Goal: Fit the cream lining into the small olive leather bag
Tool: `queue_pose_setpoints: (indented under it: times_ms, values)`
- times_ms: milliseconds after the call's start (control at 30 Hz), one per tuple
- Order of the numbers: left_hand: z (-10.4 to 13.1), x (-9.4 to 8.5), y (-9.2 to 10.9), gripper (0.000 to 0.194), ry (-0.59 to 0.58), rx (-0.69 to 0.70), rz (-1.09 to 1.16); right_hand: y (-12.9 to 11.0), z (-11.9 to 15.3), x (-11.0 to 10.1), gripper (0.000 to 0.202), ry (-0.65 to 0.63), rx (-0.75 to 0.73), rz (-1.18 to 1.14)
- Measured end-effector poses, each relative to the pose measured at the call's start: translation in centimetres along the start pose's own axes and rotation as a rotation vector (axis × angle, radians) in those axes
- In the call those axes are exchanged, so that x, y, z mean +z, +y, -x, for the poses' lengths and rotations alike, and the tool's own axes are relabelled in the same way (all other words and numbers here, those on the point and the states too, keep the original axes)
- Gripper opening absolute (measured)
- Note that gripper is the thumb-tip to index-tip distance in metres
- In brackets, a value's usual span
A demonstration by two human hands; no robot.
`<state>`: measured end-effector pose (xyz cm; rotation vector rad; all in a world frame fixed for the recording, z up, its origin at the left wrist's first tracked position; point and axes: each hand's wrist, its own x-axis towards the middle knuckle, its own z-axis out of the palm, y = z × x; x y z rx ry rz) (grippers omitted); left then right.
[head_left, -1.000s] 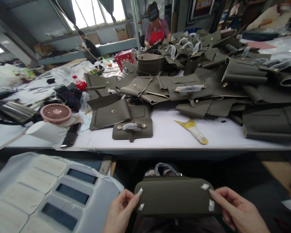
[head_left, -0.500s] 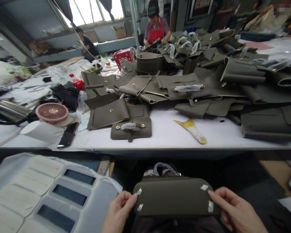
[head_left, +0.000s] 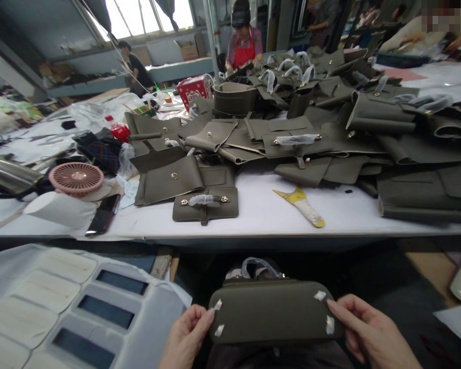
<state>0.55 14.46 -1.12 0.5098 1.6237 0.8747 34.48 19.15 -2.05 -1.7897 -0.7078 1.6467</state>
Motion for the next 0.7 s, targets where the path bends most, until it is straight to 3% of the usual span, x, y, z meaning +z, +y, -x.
queue_pose_setpoints:
  times_ms: [467, 700]
  values:
    - [0.4, 0.5, 0.4, 0.059, 0.061, -0.01, 0.013, -0.6, 0.5, 0.7, 0.054, 0.033, -0.026, 0.002]
    - [0.3, 0.1, 0.8, 0.062, 0.003, -0.066, -0.03, -0.5, 0.3, 1.0, 0.053, 0.038, -0.097, 0.005]
